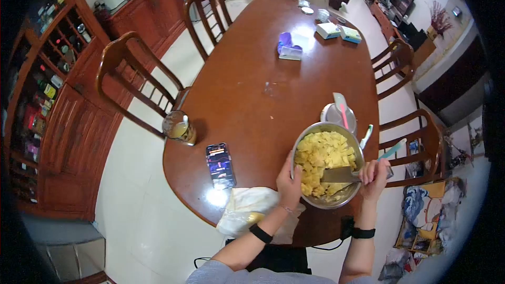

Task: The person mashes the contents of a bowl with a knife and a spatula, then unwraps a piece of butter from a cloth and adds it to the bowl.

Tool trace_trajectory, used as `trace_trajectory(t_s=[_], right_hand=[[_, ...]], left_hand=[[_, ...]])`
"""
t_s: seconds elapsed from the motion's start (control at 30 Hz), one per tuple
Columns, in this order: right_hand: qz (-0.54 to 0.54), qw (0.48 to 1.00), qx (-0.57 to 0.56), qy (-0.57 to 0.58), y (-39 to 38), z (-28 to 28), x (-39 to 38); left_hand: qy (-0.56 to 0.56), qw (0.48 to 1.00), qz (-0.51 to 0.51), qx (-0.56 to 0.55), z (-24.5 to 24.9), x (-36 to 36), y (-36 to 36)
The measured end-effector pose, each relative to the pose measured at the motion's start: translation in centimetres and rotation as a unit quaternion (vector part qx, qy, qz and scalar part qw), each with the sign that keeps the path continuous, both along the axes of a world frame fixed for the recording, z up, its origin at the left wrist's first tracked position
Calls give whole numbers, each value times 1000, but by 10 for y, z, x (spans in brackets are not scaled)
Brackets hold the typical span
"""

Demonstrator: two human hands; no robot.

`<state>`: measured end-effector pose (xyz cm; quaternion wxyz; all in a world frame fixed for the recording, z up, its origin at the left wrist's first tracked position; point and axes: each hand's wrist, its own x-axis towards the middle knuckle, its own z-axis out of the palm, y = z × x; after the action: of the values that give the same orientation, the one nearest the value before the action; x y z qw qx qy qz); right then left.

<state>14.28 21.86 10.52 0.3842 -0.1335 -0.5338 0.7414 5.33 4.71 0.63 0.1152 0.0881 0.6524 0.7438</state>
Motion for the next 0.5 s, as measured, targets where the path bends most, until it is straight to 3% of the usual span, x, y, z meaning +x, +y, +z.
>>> trace_trajectory(t_s=[0.1, 0.13, 0.17, 0.2, 0.23, 0.33, 0.5], right_hand=[[25, 999, -20, -8, 5, -24, 17], [-31, 994, 58, -92, -3, -20, 20], [-9, 993, 77, -93, -14, -4, 19], [27, 994, 91, -51, -22, 12, 17], [63, 993, 100, 0, -31, 35, 12], [24, 996, 73, 38, -29, 58, 29], [-7, 998, 36, 44, -34, 61, 37]], left_hand=[[54, 998, 0, 16, 1, -11, 0], [55, 998, -12, -2, -3, -15, -2], [14, 998, -9, 63, -23, -17, 4], [13, 999, -27, 24, -3, -21, -2], [-7, 997, -38, 61, -16, -24, 0], [-27, 997, -52, 40, 4, -24, -7], [-43, 997, -41, 50, -10, -21, -11]])
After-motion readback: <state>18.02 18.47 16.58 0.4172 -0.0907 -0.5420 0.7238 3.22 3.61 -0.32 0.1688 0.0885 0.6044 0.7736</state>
